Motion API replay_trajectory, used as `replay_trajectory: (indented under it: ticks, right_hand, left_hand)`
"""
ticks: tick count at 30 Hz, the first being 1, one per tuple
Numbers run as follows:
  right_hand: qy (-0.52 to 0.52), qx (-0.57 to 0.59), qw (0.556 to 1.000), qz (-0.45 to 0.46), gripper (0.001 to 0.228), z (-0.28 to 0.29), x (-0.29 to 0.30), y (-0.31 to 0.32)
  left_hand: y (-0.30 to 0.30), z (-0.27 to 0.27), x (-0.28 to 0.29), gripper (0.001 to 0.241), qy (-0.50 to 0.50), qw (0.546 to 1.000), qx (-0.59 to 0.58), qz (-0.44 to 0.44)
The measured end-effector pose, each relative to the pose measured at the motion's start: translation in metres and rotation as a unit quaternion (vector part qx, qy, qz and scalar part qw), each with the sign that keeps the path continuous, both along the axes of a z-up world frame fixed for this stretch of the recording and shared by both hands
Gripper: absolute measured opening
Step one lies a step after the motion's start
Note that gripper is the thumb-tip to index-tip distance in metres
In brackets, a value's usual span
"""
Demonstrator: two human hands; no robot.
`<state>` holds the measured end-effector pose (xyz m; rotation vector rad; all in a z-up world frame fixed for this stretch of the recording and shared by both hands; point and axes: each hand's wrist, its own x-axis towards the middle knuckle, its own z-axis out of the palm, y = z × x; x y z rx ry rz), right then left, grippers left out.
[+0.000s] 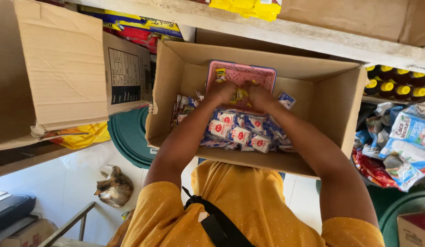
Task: Organizing and stocking small seasoning packets from a box onto retail shelves.
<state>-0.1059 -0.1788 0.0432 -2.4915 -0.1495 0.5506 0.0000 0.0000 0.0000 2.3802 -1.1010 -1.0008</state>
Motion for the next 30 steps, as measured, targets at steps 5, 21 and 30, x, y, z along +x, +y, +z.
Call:
replay_trajectory:
  ticks: [5,21,30]
  right_hand:
    - [-0.051,0.036,0.994,-0.092,0.044,-0.028,0.008,-0.018]
    - [-0.003,0.088,0.963,-0.254,0.053,-0.028,0.0,0.0]
    - [-0.075,0.074,0.971,-0.212,0.044,-0.09,-0.009,-0.014]
  left_hand:
    - [-0.003,-0.002,0.005,0.032,0.022,0.993,-0.069,0.091]
    - [-0.007,-0.026,0.016,0.025,0.282,0.883,-0.162,0.339]
    - [-0.018,-0.048,-0.008,0.018,0.195,0.957,-0.105,0.188]
